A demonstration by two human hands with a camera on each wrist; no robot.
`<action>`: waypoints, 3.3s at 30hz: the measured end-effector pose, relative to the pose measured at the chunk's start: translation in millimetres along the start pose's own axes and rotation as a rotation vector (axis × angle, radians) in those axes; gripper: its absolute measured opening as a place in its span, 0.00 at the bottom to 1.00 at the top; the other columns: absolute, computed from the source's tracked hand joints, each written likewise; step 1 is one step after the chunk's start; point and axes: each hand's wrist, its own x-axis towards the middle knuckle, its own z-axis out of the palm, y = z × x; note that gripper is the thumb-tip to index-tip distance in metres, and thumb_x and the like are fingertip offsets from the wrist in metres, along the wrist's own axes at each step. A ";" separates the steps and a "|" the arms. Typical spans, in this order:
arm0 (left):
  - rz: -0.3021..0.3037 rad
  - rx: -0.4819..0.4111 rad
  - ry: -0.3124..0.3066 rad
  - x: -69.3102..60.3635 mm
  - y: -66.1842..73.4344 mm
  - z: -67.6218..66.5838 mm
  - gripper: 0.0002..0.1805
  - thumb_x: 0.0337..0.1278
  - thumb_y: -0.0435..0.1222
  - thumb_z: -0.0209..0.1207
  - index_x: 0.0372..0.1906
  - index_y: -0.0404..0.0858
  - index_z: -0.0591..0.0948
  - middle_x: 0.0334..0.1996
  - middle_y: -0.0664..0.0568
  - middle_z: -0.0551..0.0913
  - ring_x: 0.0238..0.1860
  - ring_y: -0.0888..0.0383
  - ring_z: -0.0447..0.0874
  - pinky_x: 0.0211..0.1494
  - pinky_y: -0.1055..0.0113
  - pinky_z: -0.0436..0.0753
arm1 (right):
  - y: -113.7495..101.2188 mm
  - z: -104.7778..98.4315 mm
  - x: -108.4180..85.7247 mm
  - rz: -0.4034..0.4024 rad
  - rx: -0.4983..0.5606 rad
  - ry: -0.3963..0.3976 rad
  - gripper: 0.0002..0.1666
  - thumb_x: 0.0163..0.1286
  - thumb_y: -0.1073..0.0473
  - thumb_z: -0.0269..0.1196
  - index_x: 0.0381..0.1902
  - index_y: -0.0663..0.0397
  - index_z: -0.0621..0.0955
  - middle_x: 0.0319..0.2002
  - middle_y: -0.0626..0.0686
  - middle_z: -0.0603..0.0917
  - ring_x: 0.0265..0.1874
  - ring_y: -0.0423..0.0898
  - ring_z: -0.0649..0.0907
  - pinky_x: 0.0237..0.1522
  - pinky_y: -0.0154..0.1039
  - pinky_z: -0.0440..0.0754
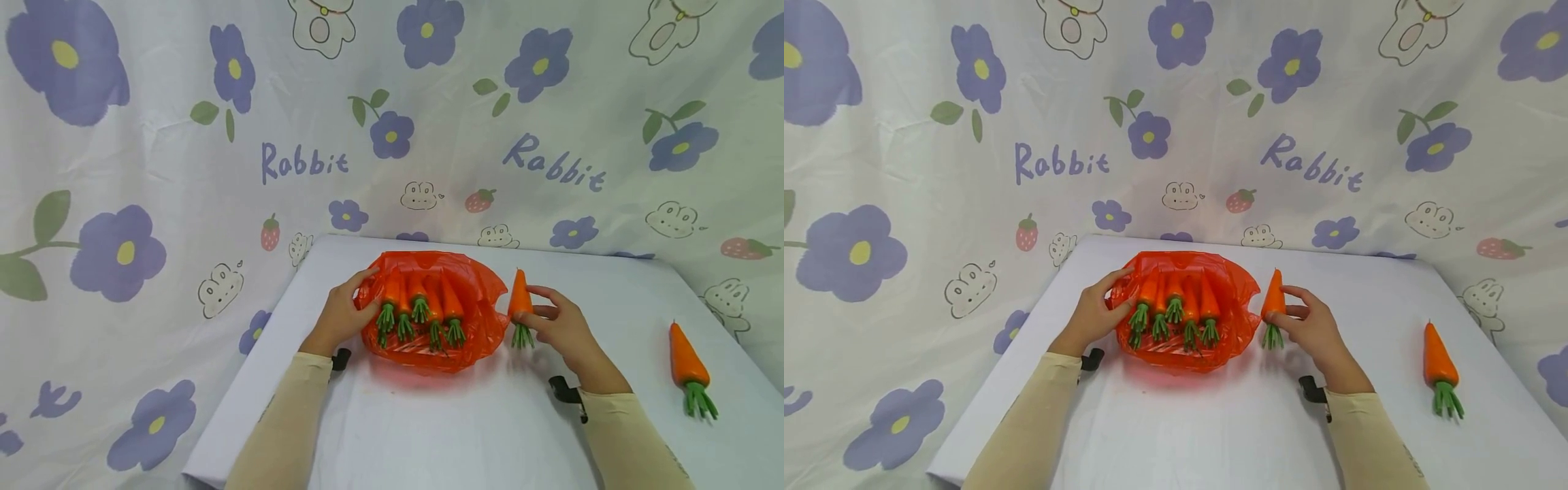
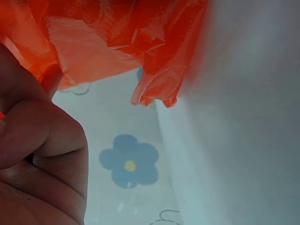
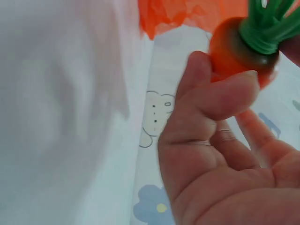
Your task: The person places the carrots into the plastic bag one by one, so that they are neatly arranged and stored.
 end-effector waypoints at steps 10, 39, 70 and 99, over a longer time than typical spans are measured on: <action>0.022 0.002 0.006 1.6 -1.1 -1.6 0.36 0.64 0.41 0.65 0.77 0.54 0.73 0.69 0.48 0.79 0.64 0.45 0.80 0.63 0.44 0.82 | -33.1 -15.0 -19.6 -0.139 0.120 -0.014 0.44 0.72 0.45 0.71 0.80 0.38 0.68 0.62 0.60 0.83 0.50 0.45 0.88 0.47 0.41 0.88; 0.052 0.012 0.026 0.0 -2.6 -0.9 0.35 0.62 0.41 0.65 0.76 0.54 0.74 0.67 0.48 0.80 0.62 0.46 0.82 0.64 0.45 0.82 | -150.4 85.7 -10.0 -0.302 -0.162 -0.446 0.37 0.58 0.41 0.80 0.65 0.33 0.82 0.56 0.49 0.85 0.48 0.49 0.88 0.46 0.47 0.90; 0.051 -0.031 0.011 -2.4 2.3 -0.3 0.35 0.62 0.40 0.63 0.76 0.52 0.74 0.70 0.51 0.78 0.65 0.50 0.81 0.64 0.49 0.82 | -113.9 106.0 54.7 -0.182 -0.568 -0.189 0.40 0.58 0.46 0.82 0.67 0.49 0.81 0.57 0.54 0.85 0.51 0.53 0.83 0.57 0.53 0.83; 0.065 -0.012 0.026 -2.5 2.0 2.3 0.34 0.62 0.41 0.64 0.75 0.55 0.75 0.65 0.53 0.82 0.62 0.50 0.82 0.64 0.46 0.82 | -79.5 97.2 52.7 -0.160 -0.450 -0.087 0.40 0.58 0.37 0.79 0.61 0.53 0.83 0.54 0.57 0.88 0.54 0.56 0.85 0.55 0.54 0.85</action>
